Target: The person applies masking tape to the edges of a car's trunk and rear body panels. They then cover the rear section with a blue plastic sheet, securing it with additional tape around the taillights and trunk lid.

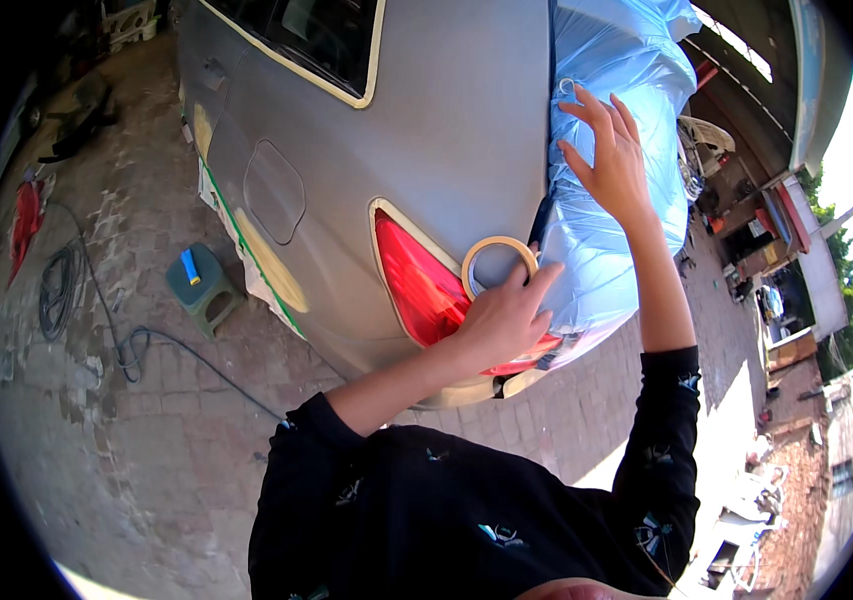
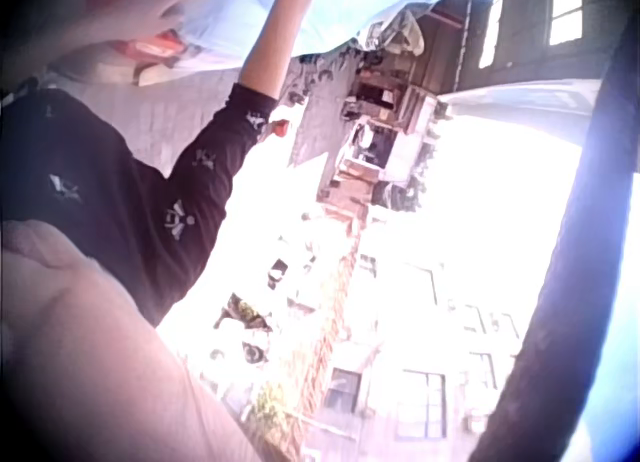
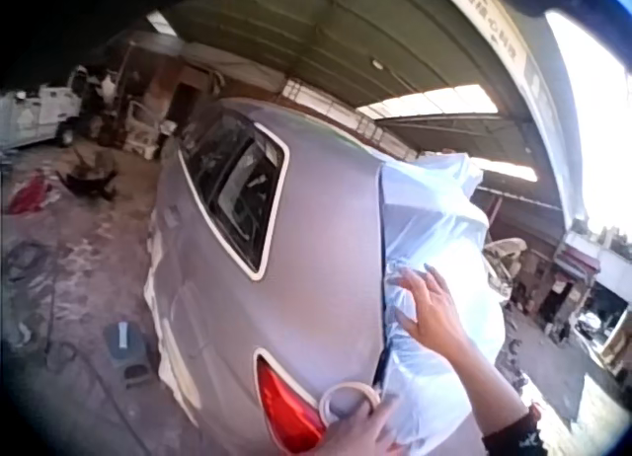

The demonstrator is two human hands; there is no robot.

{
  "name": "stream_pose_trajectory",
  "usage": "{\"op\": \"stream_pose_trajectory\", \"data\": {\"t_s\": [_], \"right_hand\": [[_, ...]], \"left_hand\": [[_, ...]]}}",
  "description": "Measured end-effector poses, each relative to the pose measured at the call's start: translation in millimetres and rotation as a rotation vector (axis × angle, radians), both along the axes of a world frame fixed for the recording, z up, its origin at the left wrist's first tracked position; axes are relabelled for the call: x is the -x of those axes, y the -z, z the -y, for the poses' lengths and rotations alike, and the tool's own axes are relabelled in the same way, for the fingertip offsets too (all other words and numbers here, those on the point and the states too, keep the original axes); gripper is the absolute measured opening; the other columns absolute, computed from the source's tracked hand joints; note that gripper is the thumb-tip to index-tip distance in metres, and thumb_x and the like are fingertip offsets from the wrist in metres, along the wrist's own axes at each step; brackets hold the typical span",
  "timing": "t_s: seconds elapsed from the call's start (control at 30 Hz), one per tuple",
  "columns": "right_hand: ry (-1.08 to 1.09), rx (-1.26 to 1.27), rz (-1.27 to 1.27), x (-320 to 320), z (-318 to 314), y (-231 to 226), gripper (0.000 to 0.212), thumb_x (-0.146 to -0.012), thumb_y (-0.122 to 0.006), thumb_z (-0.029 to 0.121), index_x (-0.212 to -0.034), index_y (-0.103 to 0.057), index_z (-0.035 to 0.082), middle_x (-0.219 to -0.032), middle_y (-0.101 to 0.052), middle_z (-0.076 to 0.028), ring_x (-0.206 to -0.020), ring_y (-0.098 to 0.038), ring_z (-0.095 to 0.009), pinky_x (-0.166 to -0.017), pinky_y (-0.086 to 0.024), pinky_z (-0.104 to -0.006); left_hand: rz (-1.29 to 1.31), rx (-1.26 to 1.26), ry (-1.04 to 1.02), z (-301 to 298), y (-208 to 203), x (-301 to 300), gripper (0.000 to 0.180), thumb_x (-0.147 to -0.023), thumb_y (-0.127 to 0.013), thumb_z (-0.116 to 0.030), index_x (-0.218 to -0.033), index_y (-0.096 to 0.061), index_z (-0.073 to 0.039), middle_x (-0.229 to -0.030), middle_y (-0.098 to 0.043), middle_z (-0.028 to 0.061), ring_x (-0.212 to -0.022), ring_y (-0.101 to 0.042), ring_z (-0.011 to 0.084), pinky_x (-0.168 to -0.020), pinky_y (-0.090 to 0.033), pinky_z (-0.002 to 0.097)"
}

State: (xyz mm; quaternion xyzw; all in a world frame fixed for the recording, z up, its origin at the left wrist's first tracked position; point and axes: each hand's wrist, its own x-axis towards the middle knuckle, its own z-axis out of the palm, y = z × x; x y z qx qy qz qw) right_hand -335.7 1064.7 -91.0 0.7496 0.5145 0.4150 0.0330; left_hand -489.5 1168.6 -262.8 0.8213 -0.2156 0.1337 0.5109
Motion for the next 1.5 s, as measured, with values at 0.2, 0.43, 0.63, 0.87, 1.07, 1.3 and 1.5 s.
{"op": "stream_pose_trajectory", "data": {"t_s": [0.2, 0.43, 0.63, 0.87, 1.07, 1.3, 1.5], "right_hand": [[-0.024, -0.016, -0.075, 5.9, 6.4, -4.0, 0.081, -0.077, -0.081, 0.018, -0.145, -0.037, 0.012, -0.119, -0.069, -0.003, -0.118, -0.06, -0.027, -0.115, -0.032, -0.0507], [-0.03, 0.056, -0.081, -1.6, 10.5, -0.7, 0.08, -0.078, -0.079, 0.011, -0.146, -0.037, 0.011, -0.112, -0.07, -0.003, -0.111, -0.063, -0.027, -0.113, -0.036, -0.049], [0.021, 0.056, -0.12, -7.7, 23.4, 7.3, 0.077, -0.082, -0.077, 0.007, -0.147, -0.036, 0.012, -0.105, -0.073, -0.003, -0.111, -0.066, -0.022, -0.112, -0.035, -0.0493], [0.069, -0.439, -0.074, 52.1, 86.4, 37.9, 0.073, -0.087, -0.073, 0.011, -0.146, -0.03, 0.002, -0.111, -0.072, -0.007, -0.117, -0.062, -0.025, -0.107, -0.038, -0.0429], [0.329, -1.307, -0.34, 95.6, 180.9, 139.7, 0.066, -0.096, -0.063, 0.018, -0.143, -0.024, -0.007, -0.109, -0.072, -0.01, -0.111, -0.061, -0.02, -0.104, -0.042, -0.0369], [0.651, -2.406, -0.902, 159.1, 266.9, 372.7, 0.041, -0.095, -0.061, 0.023, -0.122, -0.054, -0.006, -0.121, -0.067, -0.016, -0.116, -0.063, -0.025, -0.099, -0.049, -0.0355], [0.418, -2.701, -1.088, 160.0, 211.4, 434.3, 0.044, -0.101, -0.053, 0.025, -0.129, -0.042, -0.007, -0.126, -0.062, -0.024, -0.113, -0.065, -0.03, -0.096, -0.055, -0.0383]], "left_hand": [[0.068, 0.033, -0.017, 1.0, 5.4, -2.2, 0.06, -0.087, -0.067, -0.015, -0.141, -0.041, -0.013, -0.151, -0.034, 0.0298, -0.087, -0.068, 0.0373, -0.069, -0.057, 0.0401], [0.038, 0.036, -0.005, -2.3, 1.7, -0.4, 0.058, -0.086, -0.067, -0.014, -0.139, -0.044, -0.012, -0.151, -0.034, 0.0299, -0.09, -0.068, 0.0385, -0.071, -0.057, 0.0405], [0.055, 0.038, -0.006, -2.0, 4.0, -1.8, 0.059, -0.086, -0.068, -0.014, -0.14, -0.043, -0.012, -0.15, -0.035, 0.0297, -0.091, -0.068, 0.039, -0.072, -0.057, 0.0407], [0.007, 0.116, 0.075, -5.1, 3.9, 1.5, 0.06, -0.087, -0.068, -0.012, -0.142, -0.044, -0.012, -0.15, -0.037, 0.0287, -0.07, -0.066, 0.0239, -0.072, -0.055, 0.0355], [0.009, 0.118, 0.105, -17.5, -4.2, 3.9, 0.059, -0.087, -0.067, -0.008, -0.143, -0.046, -0.011, -0.149, -0.041, 0.0272, -0.062, -0.058, 0.0174, -0.066, -0.051, 0.031], [0.223, -0.013, 0.084, -6.6, 9.8, -6.3, 0.062, -0.086, -0.066, -0.004, -0.144, -0.045, -0.011, -0.149, -0.039, 0.0292, -0.058, -0.052, 0.0138, -0.057, -0.047, 0.0268], [0.26, -0.032, 0.047, 2.9, 14.0, -8.7, 0.064, -0.085, -0.067, -0.002, -0.145, -0.045, -0.01, -0.149, -0.037, 0.0313, -0.078, -0.06, 0.0196, -0.063, -0.049, 0.0278]]}}
